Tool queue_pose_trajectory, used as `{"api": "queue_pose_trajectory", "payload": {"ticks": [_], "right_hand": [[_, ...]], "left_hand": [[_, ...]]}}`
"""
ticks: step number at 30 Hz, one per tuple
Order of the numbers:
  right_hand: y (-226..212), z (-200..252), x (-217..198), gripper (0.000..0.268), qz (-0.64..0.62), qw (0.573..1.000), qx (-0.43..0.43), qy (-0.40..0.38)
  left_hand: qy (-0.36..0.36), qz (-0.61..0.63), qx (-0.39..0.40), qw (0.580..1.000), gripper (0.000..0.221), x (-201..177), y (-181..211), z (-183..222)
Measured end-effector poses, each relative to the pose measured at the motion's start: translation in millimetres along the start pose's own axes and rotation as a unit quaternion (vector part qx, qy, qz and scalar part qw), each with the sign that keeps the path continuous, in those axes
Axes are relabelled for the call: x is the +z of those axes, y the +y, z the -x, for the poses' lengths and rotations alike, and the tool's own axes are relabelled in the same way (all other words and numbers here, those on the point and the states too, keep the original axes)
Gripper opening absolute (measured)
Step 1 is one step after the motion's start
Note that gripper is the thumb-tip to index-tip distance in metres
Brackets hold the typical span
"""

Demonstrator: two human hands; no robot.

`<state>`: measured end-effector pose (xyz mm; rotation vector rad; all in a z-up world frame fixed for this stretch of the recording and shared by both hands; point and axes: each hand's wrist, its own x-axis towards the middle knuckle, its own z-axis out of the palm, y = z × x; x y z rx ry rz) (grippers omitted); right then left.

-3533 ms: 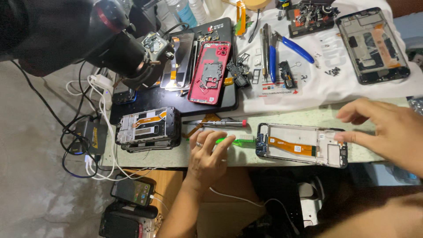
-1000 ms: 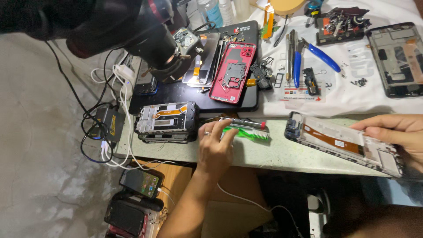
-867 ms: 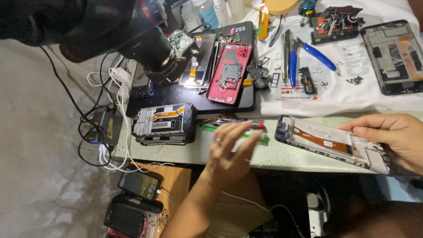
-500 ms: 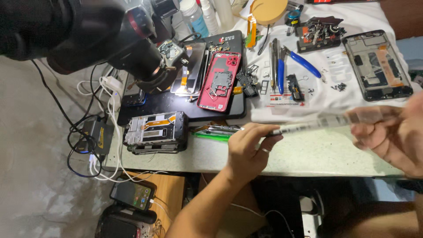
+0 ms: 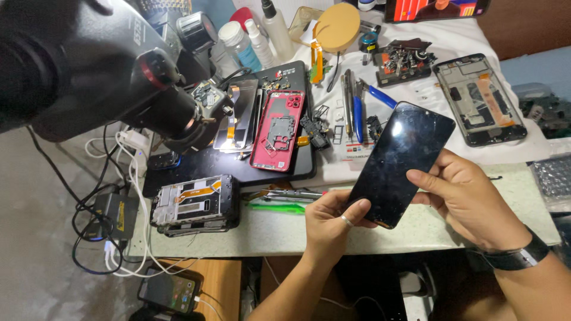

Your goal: The person cleans a small black electronic component with a green brush, then uses a metal tool to scrape residue from the edges of a black smartphone back cover. The person handles the component and phone parts on a cluttered workbench with various tools and disassembled devices.

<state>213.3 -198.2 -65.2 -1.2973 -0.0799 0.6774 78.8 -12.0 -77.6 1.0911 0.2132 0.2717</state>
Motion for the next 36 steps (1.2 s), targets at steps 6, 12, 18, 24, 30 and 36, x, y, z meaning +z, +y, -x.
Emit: {"api": "queue_pose_trajectory", "payload": {"ticks": [6,12,18,24,30,36], "right_hand": [[1,2,4,0.021,0.021,0.999,-0.035,0.007],[-7,20,33,0.034,-0.174,0.985,-0.016,0.001],[5,19,32,0.027,-0.228,0.973,-0.017,0.032],[-11,14,6,0.032,-0.204,0.972,-0.042,0.105],[-23,-10,-46,0.039,-0.160,0.980,-0.068,0.101],[-22,-18,-85,0.043,-0.128,0.980,-0.096,0.116]], "left_hand": [[-0.020,0.008,0.005,1.000,0.027,-7,-3,2],[-0.044,-0.011,0.024,0.999,0.026,-8,-10,6],[-0.111,-0.073,0.045,0.990,0.033,-4,1,13],[-0.044,-0.225,0.171,0.958,0.028,-17,26,32],[0.048,-0.229,0.210,0.949,0.013,-52,49,21],[0.052,-0.221,0.256,0.940,0.012,-45,61,-9]]}}
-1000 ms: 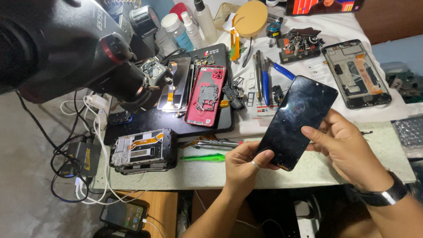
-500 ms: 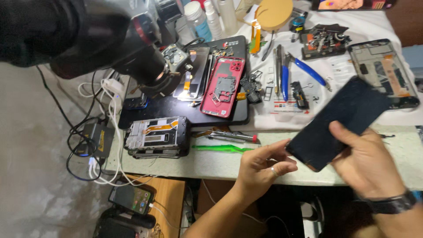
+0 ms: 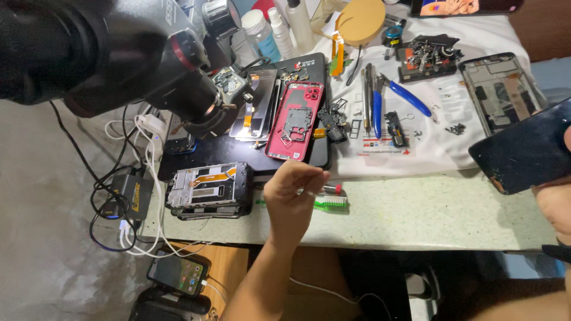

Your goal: The person cleans a small black electronic component with a green brush, then uses a metal tool to scrape residue from the edges of a black smartphone back cover. The person handles the component and phone parts on a cluttered workbench with various tools and disassembled devices.

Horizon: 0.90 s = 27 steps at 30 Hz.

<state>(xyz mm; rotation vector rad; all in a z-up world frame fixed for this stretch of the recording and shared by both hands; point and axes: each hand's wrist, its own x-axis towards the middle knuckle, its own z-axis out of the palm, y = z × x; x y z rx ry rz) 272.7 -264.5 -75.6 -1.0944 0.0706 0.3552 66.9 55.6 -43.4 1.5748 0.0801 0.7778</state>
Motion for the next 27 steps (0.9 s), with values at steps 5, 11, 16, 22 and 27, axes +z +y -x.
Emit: {"api": "queue_pose_trajectory", "payload": {"ticks": [5,11,16,22,27], "right_hand": [[-4,2,0,0.047,-0.001,1.000,-0.029,-0.002],[-1,24,35,0.044,-0.128,0.991,-0.027,-0.011],[-9,40,64,0.043,-0.067,0.995,-0.071,-0.032],[-19,51,85,0.046,-0.067,0.996,-0.048,-0.024],[-9,46,76,0.038,-0.066,0.997,-0.044,-0.025]], "left_hand": [[-0.043,-0.130,0.052,0.989,0.006,23,-3,-48],[-0.115,-0.364,0.165,0.909,0.005,63,-39,-134],[-0.170,-0.531,0.051,0.829,0.014,93,-76,-171],[-0.160,-0.531,0.024,0.832,0.016,101,-86,-184],[-0.163,-0.542,-0.028,0.824,0.018,107,-92,-202]]}}
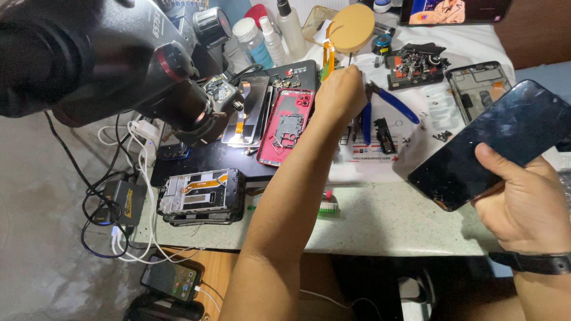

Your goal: The person cleans a small black electronic component with a green brush, then uses a metal tool to scrape residue from the edges of a black smartphone back cover. The person handles the component and phone parts on a cluttered workbench with various tools and disassembled devices.

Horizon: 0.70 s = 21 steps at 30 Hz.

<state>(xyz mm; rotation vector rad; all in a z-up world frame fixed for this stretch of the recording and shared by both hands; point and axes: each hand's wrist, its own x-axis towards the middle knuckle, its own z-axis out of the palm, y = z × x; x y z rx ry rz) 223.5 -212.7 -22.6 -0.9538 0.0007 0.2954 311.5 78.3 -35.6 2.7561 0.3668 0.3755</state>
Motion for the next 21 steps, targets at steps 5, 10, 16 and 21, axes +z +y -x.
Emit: {"api": "queue_pose_trajectory", "payload": {"ticks": [5,10,16,21], "right_hand": [[8,-1,-6,0.040,0.001,1.000,-0.009,-0.006],[7,-1,-4,0.035,0.008,1.000,0.020,0.006],[9,-2,-9,0.035,-0.001,1.000,0.011,-0.011],[12,-1,-9,0.027,0.030,0.998,0.059,0.006]], "left_hand": [[-0.002,0.002,-0.049,0.999,0.022,6,2,-8],[0.019,0.013,-0.053,0.998,0.024,14,0,-14],[0.093,0.110,-0.012,0.990,0.047,-21,-1,-5],[-0.043,0.579,-0.052,0.812,0.044,-66,-2,46]]}}
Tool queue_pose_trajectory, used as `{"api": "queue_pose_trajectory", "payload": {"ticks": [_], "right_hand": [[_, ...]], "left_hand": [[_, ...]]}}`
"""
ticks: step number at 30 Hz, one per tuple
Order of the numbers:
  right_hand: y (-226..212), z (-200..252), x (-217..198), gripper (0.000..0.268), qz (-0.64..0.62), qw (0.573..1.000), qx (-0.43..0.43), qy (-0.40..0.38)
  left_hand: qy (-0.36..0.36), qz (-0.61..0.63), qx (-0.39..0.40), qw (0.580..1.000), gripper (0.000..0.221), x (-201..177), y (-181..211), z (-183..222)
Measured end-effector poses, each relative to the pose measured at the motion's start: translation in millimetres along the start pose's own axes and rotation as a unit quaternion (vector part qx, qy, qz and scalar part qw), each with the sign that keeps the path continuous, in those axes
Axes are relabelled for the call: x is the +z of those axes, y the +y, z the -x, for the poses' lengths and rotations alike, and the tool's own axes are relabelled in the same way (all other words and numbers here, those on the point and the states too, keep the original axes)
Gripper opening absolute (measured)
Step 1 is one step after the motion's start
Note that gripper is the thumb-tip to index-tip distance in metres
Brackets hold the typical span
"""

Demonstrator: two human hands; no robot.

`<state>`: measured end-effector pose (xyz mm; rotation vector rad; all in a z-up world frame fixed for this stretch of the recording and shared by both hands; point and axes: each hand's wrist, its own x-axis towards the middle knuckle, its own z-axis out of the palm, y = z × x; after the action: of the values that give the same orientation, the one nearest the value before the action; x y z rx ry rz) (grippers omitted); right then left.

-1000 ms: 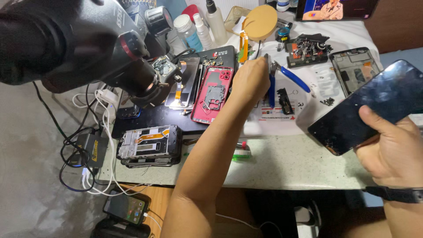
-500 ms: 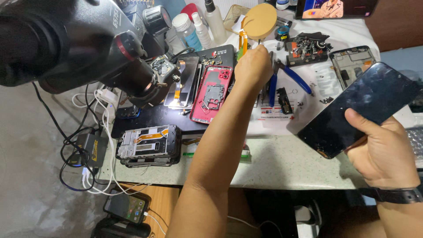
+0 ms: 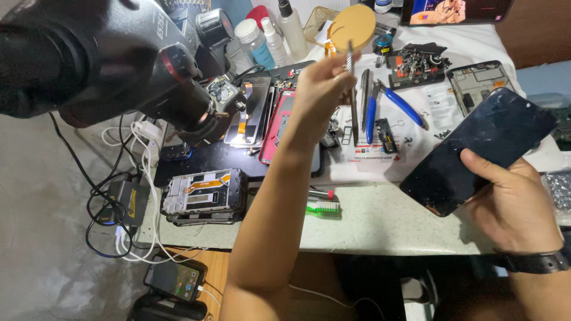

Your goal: The person cleans a small black electronic component with a green brush, then uses a metal tool to scrape residue from the edges of a black smartphone back cover. The person handles the component and phone parts on a cluttered workbench with various tools and disassembled devices.

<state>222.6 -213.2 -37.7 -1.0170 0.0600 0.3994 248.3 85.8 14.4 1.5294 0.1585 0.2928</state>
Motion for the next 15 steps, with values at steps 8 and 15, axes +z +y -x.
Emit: {"api": "queue_pose_trajectory", "payload": {"ticks": [8,15], "right_hand": [[22,13,7,0.027,-0.133,0.990,0.004,-0.050],[41,27,22,0.027,-0.151,0.984,0.083,-0.046]], "left_hand": [[-0.044,-0.216,0.131,0.967,0.032,32,-4,178],[-0.038,0.032,-0.068,0.996,0.020,27,-43,194]]}}
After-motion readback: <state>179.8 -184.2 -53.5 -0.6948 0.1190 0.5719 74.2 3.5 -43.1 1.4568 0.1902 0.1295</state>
